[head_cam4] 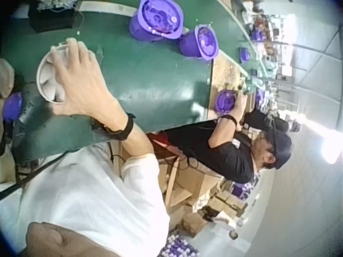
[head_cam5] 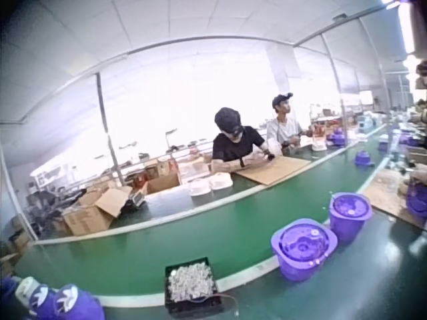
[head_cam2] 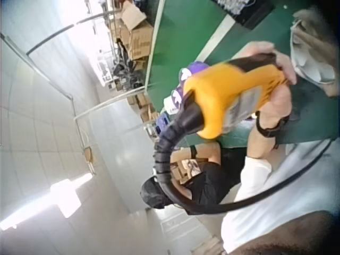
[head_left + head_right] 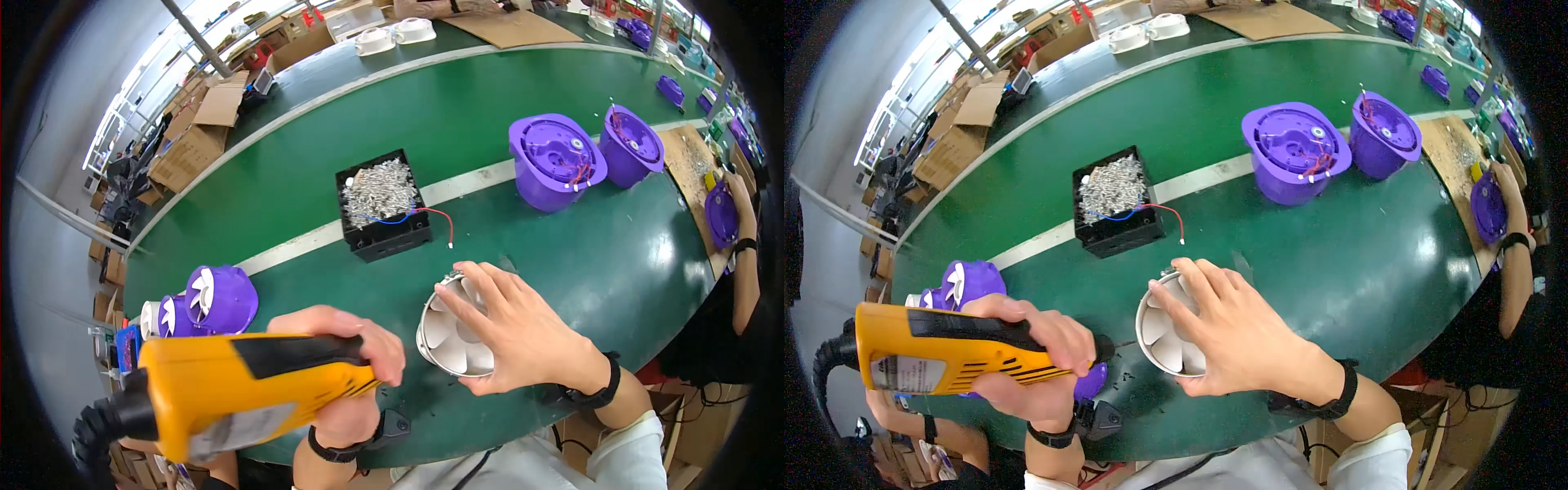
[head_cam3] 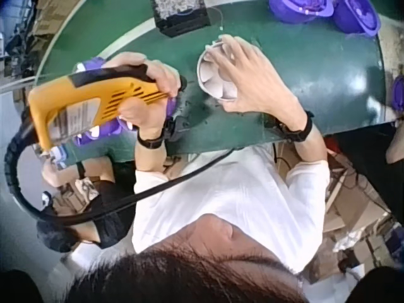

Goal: The person uses a yellow power drill to fasten white fan blades into purple plastic housings on a green assembly table. They handle multiple units sequentially, securing the components and moving finished items aside.

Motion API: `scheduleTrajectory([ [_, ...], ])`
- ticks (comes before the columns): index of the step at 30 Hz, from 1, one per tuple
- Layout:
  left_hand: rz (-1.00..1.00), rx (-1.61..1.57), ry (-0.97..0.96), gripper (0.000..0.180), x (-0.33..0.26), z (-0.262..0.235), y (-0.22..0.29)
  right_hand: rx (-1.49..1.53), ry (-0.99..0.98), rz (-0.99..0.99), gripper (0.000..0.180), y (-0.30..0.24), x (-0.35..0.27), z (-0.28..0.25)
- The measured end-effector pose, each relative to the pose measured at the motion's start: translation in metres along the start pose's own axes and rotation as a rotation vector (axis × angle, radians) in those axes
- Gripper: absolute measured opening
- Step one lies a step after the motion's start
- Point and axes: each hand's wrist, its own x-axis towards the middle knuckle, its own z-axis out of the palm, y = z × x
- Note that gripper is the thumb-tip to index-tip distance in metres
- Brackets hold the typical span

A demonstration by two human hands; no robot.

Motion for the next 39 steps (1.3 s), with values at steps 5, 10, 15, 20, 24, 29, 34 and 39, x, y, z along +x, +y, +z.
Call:
scheduleTrajectory([
  [5, -0.027, -0.076, 0.066, 0.067, 0.002, 0.006, 0.0, 0.002, -0.011, -0.004, 0.088, -0.002, 0.001, -0.002],
  [10, -0.002, -0.096, 0.088, 0.065, 0.0, 0.008, -0.006, 0.009, -0.006, -0.004, 0.087, 0.0, 0.0, 0.0],
  [15, -0.042, -0.16, 0.037, 0.059, 0.001, 0.009, -0.007, -0.003, 0.006, -0.01, 0.087, -0.001, -0.001, -0.001],
  [20, -0.077, -0.227, 0.007, 0.057, 0.002, 0.005, -0.008, -0.002, 0.003, -0.023, 0.087, -0.004, 0.0, -0.001],
  [24, 0.011, -0.127, 0.026, 0.059, 0.006, 0.006, 0.0, -0.082, 0.007, -0.031, 0.089, -0.006, -0.004, -0.005],
  [29, 0.102, -0.015, 0.082, 0.063, -0.007, -0.009, 0.003, -0.195, -0.045, -0.168, 0.088, -0.013, -0.041, 0.0],
  [34, 0.051, -0.104, 0.114, 0.058, -0.009, 0.0, -0.009, -0.388, 0.025, -0.208, 0.071, -0.011, -0.052, 0.025],
  [39, 0.205, -0.226, 0.125, 0.063, -0.006, 0.006, 0.022, -0.399, 0.042, -0.215, 0.05, -0.013, -0.05, 0.026],
])
